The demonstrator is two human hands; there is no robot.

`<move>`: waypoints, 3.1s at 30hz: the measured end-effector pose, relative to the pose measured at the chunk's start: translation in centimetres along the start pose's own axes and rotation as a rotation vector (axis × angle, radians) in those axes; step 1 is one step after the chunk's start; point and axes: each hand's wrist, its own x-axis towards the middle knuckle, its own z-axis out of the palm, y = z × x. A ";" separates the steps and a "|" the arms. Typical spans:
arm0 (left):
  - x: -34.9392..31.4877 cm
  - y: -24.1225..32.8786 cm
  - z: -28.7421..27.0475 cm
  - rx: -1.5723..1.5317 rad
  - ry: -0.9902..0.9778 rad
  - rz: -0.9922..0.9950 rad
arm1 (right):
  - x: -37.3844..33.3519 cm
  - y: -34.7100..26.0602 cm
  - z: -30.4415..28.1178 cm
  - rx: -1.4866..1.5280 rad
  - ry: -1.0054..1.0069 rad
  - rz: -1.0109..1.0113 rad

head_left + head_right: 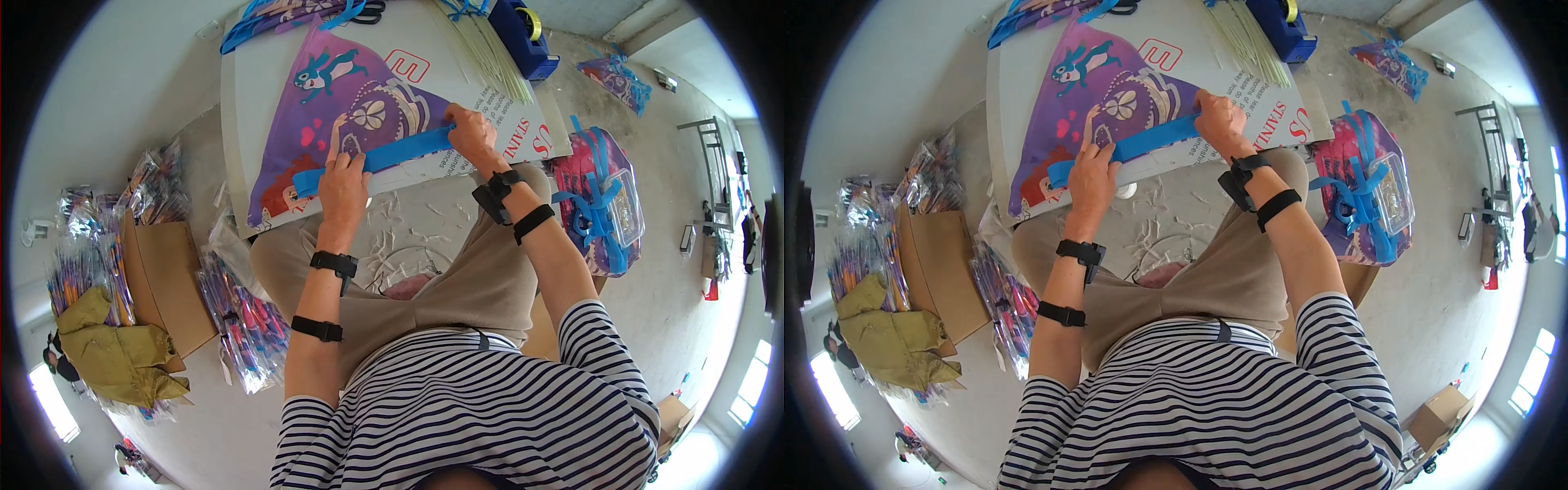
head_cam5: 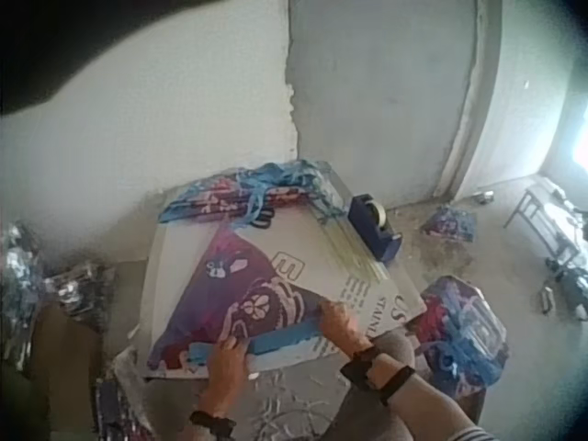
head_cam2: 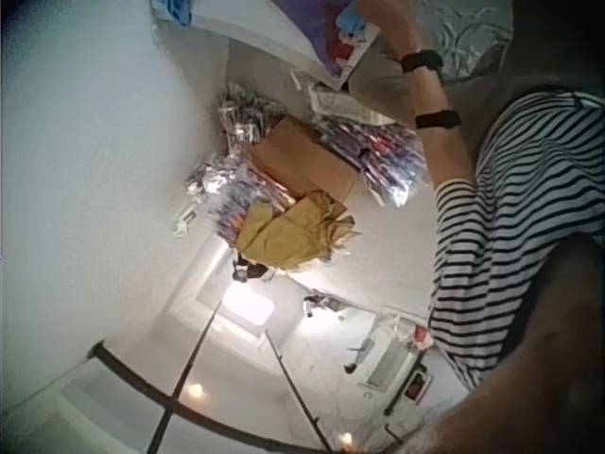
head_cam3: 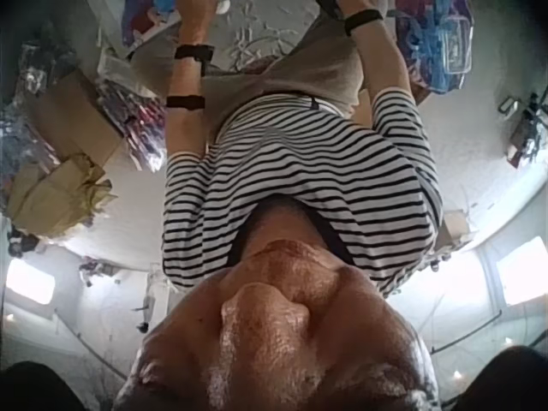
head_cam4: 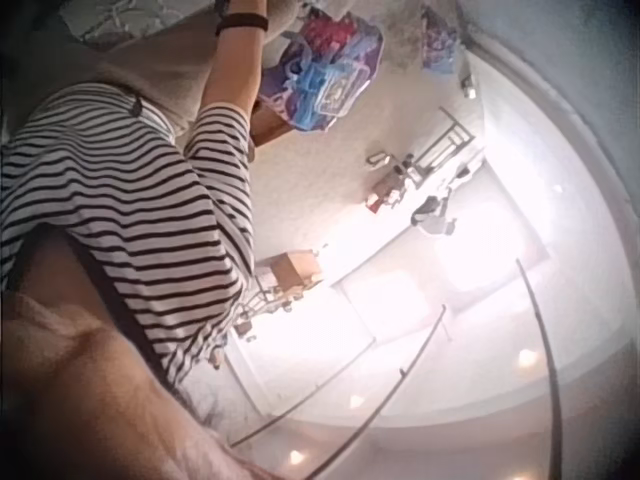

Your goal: Assembling and folding decorative kites on a workshop floor.

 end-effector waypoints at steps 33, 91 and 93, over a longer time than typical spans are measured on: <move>0.4 -0.1 0.6 0.094 0.019 0.113 | -1.6 1.6 1.7 -0.278 0.344 -0.793; -1.4 4.3 0.9 0.155 -0.139 0.086 | -5.3 3.5 1.5 -0.279 0.264 -0.315; -1.4 4.3 0.9 0.155 -0.142 0.085 | -3.2 4.4 0.3 -0.020 0.256 -0.246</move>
